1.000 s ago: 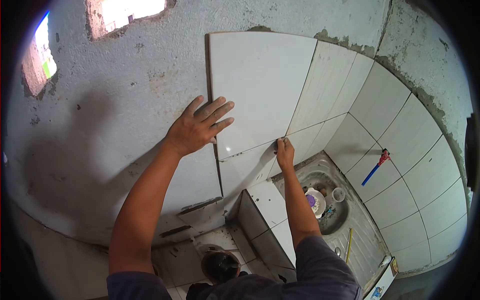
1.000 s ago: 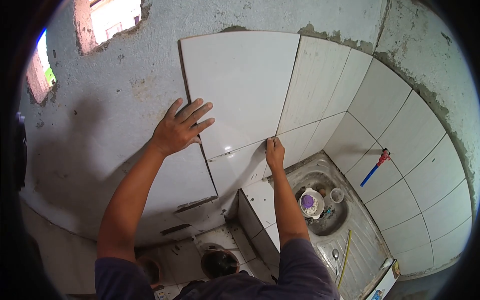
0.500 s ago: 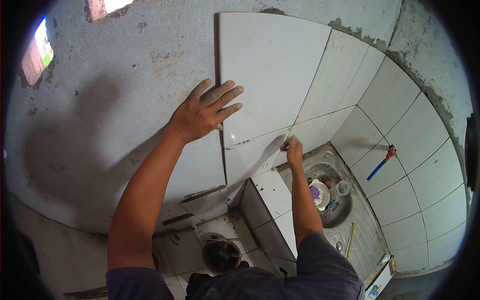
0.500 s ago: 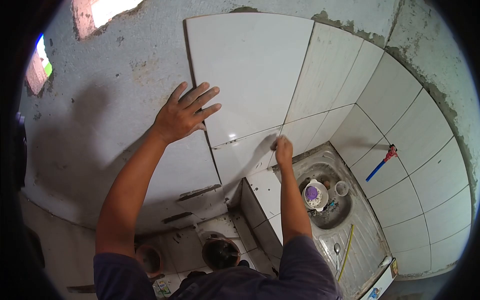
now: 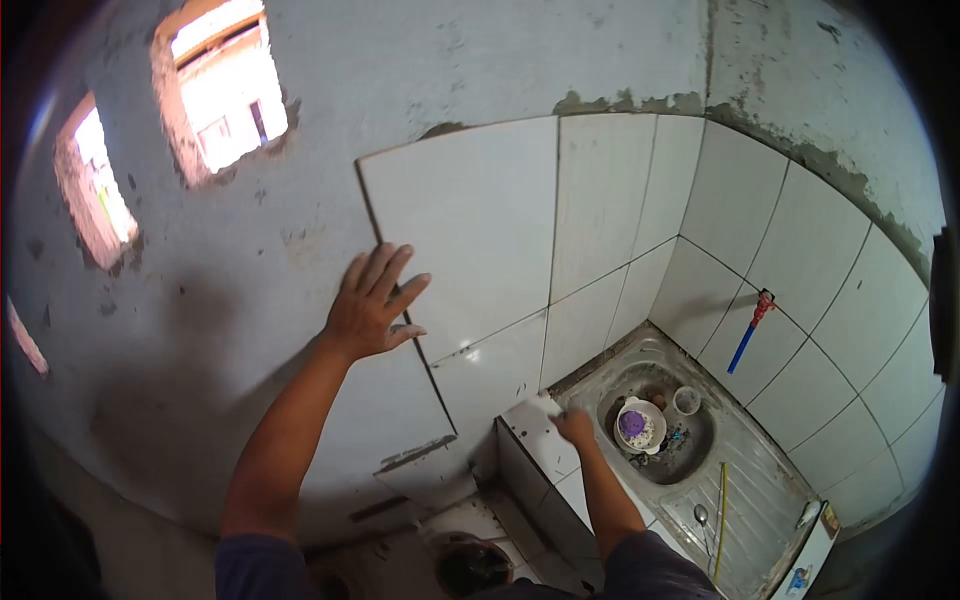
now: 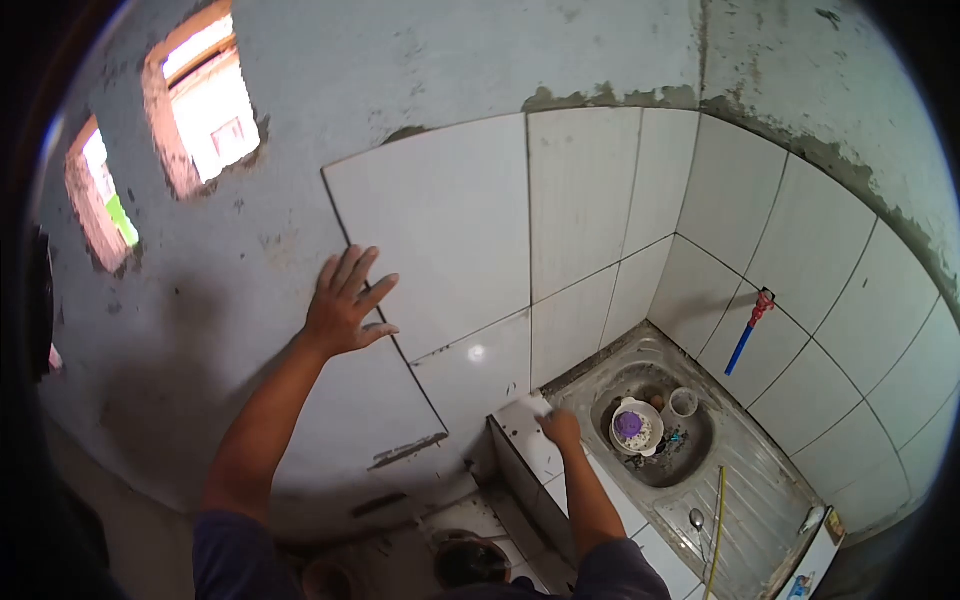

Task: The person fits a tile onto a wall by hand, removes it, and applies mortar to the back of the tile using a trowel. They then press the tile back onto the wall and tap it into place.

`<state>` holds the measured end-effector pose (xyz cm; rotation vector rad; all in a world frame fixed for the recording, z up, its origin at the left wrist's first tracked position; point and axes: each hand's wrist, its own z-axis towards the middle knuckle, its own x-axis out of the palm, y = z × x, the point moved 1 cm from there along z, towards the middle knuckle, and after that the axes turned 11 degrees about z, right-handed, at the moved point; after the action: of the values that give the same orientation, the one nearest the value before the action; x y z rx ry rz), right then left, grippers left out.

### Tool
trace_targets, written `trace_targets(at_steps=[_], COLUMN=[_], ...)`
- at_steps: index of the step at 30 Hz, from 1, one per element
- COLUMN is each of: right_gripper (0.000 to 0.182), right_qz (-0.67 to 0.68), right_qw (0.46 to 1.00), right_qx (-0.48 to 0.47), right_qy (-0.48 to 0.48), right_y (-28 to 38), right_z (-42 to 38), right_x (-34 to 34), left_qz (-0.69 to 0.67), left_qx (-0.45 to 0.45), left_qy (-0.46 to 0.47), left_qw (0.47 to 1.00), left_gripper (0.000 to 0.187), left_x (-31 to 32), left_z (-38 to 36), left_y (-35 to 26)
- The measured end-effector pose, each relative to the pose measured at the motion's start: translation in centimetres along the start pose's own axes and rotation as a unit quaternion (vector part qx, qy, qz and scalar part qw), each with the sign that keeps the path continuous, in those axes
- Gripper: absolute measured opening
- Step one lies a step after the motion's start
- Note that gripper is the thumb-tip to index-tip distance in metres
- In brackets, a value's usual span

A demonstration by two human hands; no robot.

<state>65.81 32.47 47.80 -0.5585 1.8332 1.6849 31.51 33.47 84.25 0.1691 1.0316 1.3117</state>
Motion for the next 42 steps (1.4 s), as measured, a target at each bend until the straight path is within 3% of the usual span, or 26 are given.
trace_targets(at_steps=[1,3,4,6,7,9,10,12,15,17,26,28,29,42], right_gripper=[0.043,0.034,0.029,0.023,0.024,0.041,0.051,0.058,0.061,0.061,0.057,0.057,0.058,0.058], right_qz=[0.052,0.244,0.225,0.24,0.231,0.139,0.1,0.039,-0.011,0.012,-0.01,-0.015,0.0,-0.026], right_qw=[0.993,0.909,0.904,0.78,0.744,0.721,0.727,0.755,0.742,0.824,0.795,0.799,0.793,0.826], right_qx=[-0.067,-0.258,-0.265,-0.448,-0.494,-0.536,-0.52,-0.537,-0.554,-0.498,-0.526,-0.514,-0.527,-0.488], right_qy=[-0.086,-0.22,-0.248,-0.365,-0.387,-0.417,-0.437,-0.375,-0.378,-0.268,-0.303,-0.311,-0.306,-0.281], right_y=[4.8,13.4,18.8,25.2,28.1,32.2,33.6,35.4,35.8,36.6,36.6,36.3,36.1,36.4], right_z=[1.9,5.5,5.4,9.1,10.1,12.5,13.4,13.5,13.3,11.3,12.1,12.2,12.3,11.9], right_x=[-3.1,-10.4,-15.5,-21.8,-24.7,-28.2,-28.8,-29.9,-30.5,-31.4,-30.7,-30.6,-30.6,-31.1], left_qz=[0.031,0.034,0.039,0.047,0.102,0.094,0.085,0.077,0.137,0.126,0.157,0.137,0.147,0.101], left_qx=[-0.035,-0.093,-0.112,-0.133,-0.112,-0.102,-0.104,-0.106,-0.09,-0.085,-0.067,-0.087,-0.103,-0.09], left_qy=[-0.032,-0.132,-0.163,-0.168,-0.123,-0.13,-0.132,-0.099,-0.111,-0.121,-0.129,-0.173,-0.153,-0.174], left_qw=[0.998,0.986,0.979,0.976,0.981,0.982,0.982,0.986,0.98,0.981,0.977,0.971,0.972,0.975], left_gripper=[0.075,0.086,0.092,0.099,0.102,0.103,0.104,0.104,0.101,0.101,0.085,0.077,0.076,0.081], left_x=[-1.1,-2.6,-2.8,-3.1,-3.3,-3.0,-3.0,-3.3,-3.0,-2.7,-3.3,-3.5,-3.3,-3.2], left_z=[0.9,3.0,3.7,4.6,4.8,5.4,4.9,4.9,5.3,5.4,6.3,7.2,7.4,7.3], left_y=[0.4,2.5,3.7,4.7,4.2,4.2,4.2,4.1,3.9,3.8,4.1,4.5,4.3,4.5])
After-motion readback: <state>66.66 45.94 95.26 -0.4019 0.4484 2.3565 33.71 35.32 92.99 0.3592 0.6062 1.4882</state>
